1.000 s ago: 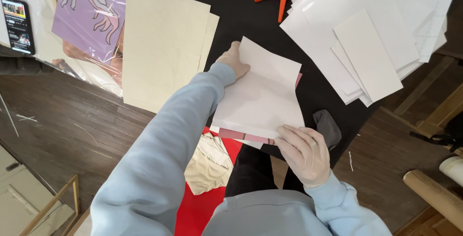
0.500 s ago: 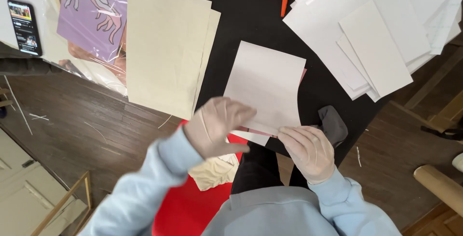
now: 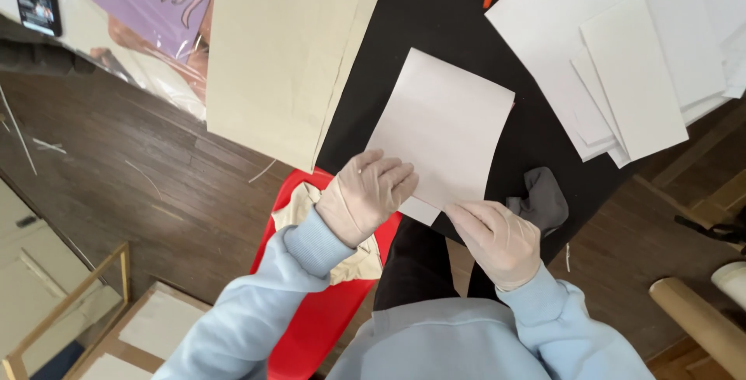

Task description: Prepare and mount an art print onto a backing board using adhesive and clamps.

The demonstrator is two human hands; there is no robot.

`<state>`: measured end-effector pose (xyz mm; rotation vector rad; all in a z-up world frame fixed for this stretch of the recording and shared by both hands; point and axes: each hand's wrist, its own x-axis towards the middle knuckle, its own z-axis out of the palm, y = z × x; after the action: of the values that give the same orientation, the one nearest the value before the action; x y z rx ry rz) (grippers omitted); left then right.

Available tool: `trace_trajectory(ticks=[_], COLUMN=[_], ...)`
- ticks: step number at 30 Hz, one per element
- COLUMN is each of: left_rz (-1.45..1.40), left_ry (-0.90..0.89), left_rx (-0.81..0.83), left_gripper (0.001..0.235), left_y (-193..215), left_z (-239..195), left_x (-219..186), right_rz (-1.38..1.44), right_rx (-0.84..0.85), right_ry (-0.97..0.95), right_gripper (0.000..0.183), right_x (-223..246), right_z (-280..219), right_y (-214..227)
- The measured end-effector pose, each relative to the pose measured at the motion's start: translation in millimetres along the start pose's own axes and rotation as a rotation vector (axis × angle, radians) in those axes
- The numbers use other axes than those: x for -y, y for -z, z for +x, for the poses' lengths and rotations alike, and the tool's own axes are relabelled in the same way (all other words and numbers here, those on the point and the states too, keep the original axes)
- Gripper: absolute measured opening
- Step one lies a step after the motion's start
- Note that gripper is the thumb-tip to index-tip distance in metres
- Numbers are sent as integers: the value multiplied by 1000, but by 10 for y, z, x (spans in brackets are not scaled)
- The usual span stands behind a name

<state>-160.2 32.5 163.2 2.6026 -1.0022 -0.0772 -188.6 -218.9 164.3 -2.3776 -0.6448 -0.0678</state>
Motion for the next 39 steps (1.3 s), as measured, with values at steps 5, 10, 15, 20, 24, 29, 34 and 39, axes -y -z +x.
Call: trace_trajectory(ticks=[5, 10, 15, 20, 24, 29, 34, 39], left_rz=[12, -797, -1666, -1645, -1519, -1253, -1168, -969], left_ry=[313, 1136, 1605, 1573, 1568, 1563, 1616, 1545], left_rx=[-183, -705, -790, -921, -992, -944, -855, -833], left_gripper=[48, 37, 58, 43, 33, 26, 34, 33], left_y=[184, -569, -686, -887, -1013, -1245, -1254, -1276], left_z=[-39, -251, 187, 260, 224, 92, 64, -12], left_x=[-491, -1274, -1330, -1406, -1452, -1528, -1489, -1483], right_rz=[44, 109, 147, 179, 207, 248, 272, 309], right_rx=[29, 85, 70, 144, 136, 155, 186, 255], right_ry=[12, 61, 118, 105, 139, 128, 129, -94], right_gripper=[25, 24, 21, 23, 23, 25, 28, 34], right_x=[26, -36, -100, -163, -221, -240, -259, -609], right_z=[28, 50, 23, -52, -112, -167, -138, -571], right_y=[-41, -28, -4, -26, -85, -104, -50, 80])
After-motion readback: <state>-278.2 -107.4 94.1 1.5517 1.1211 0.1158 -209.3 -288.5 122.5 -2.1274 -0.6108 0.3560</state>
